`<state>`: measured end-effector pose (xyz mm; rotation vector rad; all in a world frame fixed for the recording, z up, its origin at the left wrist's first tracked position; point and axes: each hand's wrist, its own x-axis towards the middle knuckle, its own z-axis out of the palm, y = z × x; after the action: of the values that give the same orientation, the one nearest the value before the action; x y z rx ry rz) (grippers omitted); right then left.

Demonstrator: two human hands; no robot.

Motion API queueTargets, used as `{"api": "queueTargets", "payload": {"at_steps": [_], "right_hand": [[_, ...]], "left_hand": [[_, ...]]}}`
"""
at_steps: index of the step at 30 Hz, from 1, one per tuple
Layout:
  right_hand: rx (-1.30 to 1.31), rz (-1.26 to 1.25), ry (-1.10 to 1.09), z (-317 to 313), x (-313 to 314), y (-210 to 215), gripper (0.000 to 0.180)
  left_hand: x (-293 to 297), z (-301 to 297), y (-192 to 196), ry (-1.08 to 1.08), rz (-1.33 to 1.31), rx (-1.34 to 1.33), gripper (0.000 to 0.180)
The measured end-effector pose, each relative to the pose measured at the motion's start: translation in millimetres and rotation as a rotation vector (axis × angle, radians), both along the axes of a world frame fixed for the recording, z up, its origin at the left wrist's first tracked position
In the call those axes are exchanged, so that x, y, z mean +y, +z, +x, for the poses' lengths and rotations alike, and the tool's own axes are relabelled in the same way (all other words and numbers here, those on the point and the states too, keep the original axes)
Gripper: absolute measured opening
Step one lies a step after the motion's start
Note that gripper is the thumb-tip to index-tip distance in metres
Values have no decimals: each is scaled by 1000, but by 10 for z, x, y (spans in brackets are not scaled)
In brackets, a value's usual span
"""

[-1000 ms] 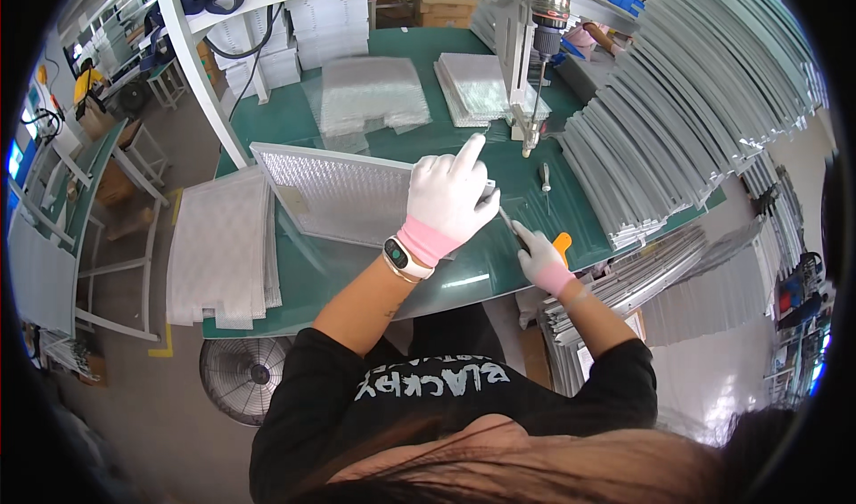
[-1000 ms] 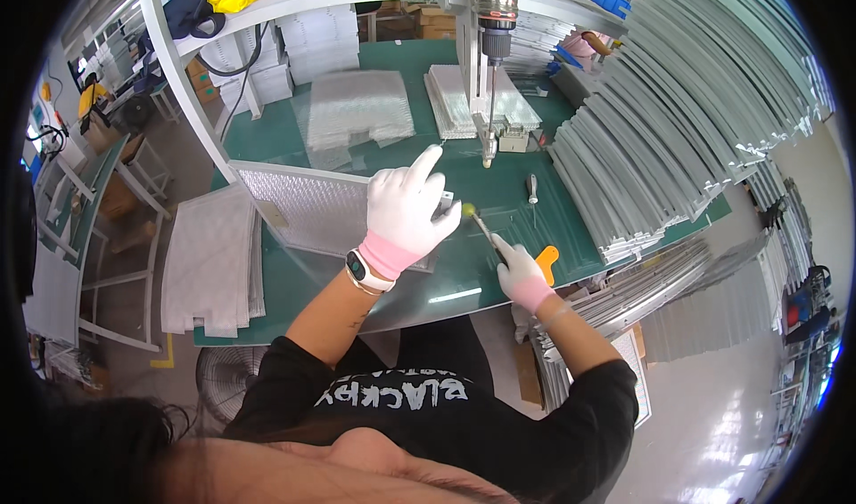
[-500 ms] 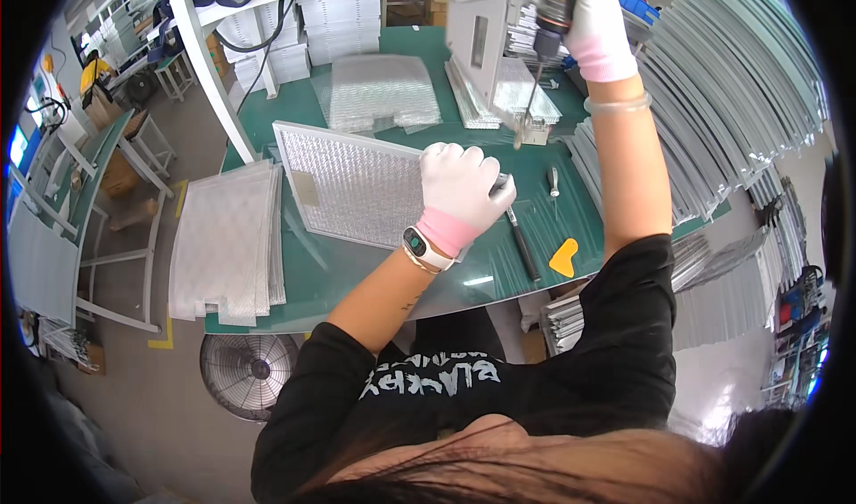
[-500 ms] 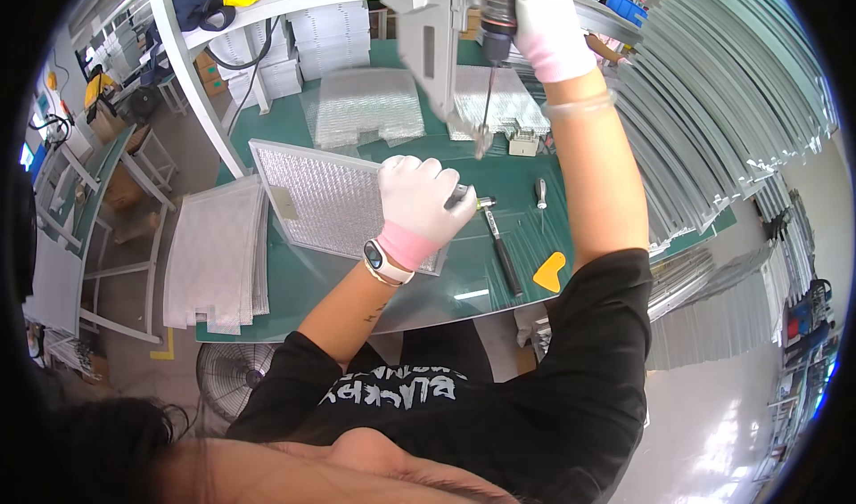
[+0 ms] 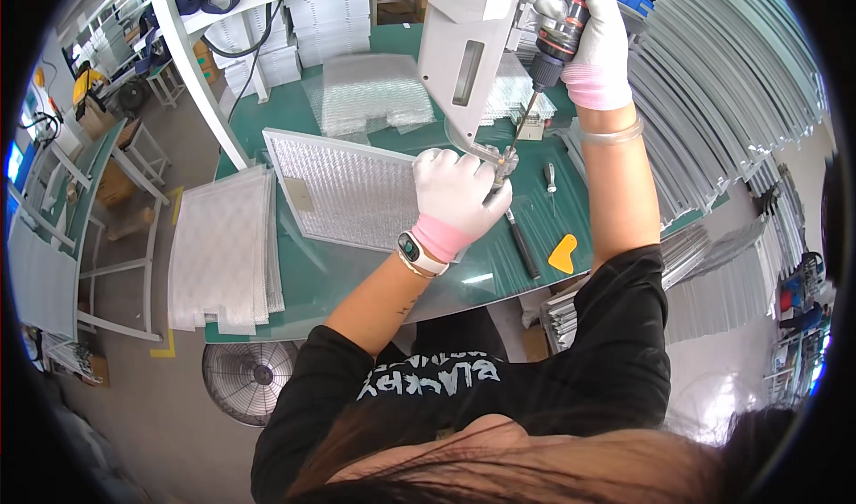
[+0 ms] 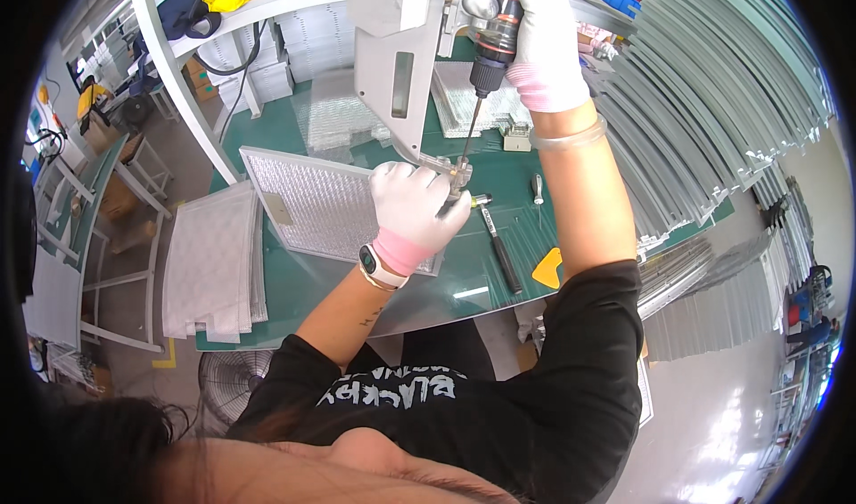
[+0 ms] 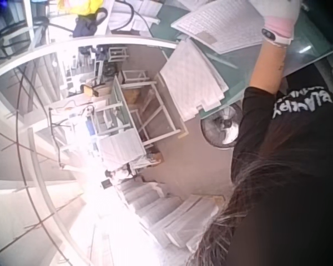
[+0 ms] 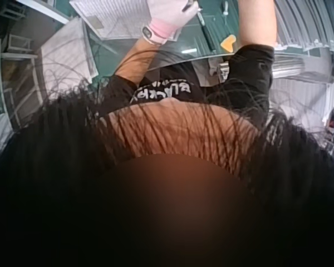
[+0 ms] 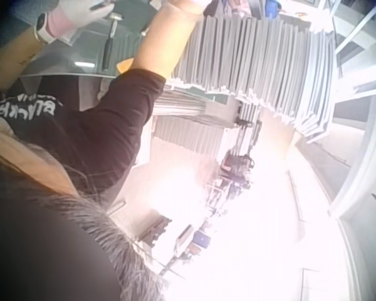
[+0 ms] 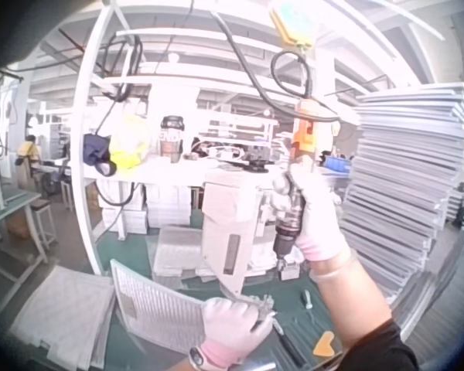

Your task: Assembling metal mesh filters by fitting frames and securing components using a mallet and power screwdriver.

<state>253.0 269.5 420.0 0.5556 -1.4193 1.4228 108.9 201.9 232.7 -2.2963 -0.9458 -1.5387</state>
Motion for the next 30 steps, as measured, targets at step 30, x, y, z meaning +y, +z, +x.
{"api": "queueTargets", "payload": {"at_steps": [30], "right_hand": [[4, -415, -145, -471, -296, -648, 57]], "left_hand": [[-77, 86, -73, -65, -109, -103, 26]]}}
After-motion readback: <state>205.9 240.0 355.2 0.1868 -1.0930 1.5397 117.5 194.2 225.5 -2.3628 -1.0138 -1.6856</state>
